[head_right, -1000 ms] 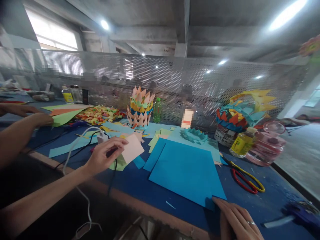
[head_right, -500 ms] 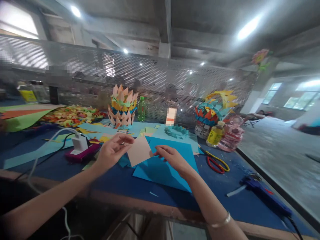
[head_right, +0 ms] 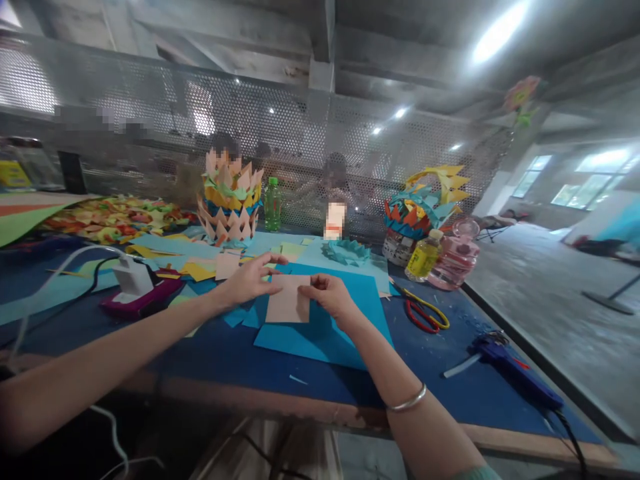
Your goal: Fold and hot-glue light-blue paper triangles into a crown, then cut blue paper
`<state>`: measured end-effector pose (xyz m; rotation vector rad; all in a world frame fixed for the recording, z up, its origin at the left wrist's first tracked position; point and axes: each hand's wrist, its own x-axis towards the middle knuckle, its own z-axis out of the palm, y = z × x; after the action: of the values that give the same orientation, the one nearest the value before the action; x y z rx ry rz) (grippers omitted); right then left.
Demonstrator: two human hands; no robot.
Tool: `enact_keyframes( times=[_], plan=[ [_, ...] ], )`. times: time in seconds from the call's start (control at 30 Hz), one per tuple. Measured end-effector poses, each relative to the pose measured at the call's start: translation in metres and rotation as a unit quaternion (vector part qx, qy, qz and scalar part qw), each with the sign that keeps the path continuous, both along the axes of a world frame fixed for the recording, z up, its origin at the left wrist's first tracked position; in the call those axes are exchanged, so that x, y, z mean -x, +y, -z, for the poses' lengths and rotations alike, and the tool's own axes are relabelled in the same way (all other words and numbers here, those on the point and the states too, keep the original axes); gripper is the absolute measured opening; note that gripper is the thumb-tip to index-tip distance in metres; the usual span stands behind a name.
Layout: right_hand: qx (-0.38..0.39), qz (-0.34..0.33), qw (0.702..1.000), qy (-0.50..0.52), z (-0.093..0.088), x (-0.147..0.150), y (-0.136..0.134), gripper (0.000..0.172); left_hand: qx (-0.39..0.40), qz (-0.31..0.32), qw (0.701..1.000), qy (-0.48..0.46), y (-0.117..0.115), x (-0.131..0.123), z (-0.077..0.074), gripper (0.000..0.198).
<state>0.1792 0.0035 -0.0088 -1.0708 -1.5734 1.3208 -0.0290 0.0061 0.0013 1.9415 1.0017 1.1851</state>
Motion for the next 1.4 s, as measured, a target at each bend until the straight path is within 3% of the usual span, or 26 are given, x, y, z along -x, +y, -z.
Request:
enact_keyframes(
  times=[0.17, 0.23, 0.33, 0.47, 0.63, 0.83, 0.93, 1.27, 1.4],
  plan=[
    [0.022, 0.041, 0.998, 0.034, 0.0, -0.012, 0.002, 0.044, 0.201, 0.064, 0.976, -0.053, 0.011, -0.008, -0.003, 0.032],
    [0.02, 0.026, 0.999, 0.006, -0.003, -0.016, -0.001, 0.049, 0.276, 0.069, 0.956, -0.072, 0.009, -0.008, -0.007, 0.034],
    [0.002, -0.017, 0.996, -0.087, -0.006, -0.019, -0.006, 0.047, 0.32, 0.078, 0.943, -0.035, 0.002, -0.004, -0.013, 0.04],
    [-0.038, -0.072, 0.983, -0.165, -0.003, -0.021, -0.009, 0.028, 0.277, 0.091, 0.953, 0.086, -0.009, 0.003, -0.013, 0.044],
    [-0.061, -0.095, 0.962, -0.249, 0.001, -0.024, -0.009, 0.025, 0.239, 0.115, 0.944, 0.198, -0.012, 0.009, -0.007, 0.047],
    [-0.07, -0.12, 0.949, -0.283, 0.002, -0.025, -0.01, 0.027, 0.139, 0.014, 0.958, 0.251, -0.002, 0.02, -0.011, 0.034],
    [-0.081, -0.121, 0.948, -0.284, 0.004, -0.023, -0.012, 0.027, 0.101, 0.0, 0.961, 0.257, 0.002, 0.025, -0.012, 0.028],
    [-0.088, -0.117, 0.941, -0.304, 0.003, -0.022, -0.013, 0.025, 0.054, 0.032, 0.943, 0.327, 0.002, 0.022, -0.006, 0.028],
    [-0.081, -0.143, 0.932, -0.322, 0.0, -0.024, -0.013, 0.032, 0.048, 0.099, 0.916, 0.386, -0.006, 0.016, -0.007, 0.049]
  ],
)
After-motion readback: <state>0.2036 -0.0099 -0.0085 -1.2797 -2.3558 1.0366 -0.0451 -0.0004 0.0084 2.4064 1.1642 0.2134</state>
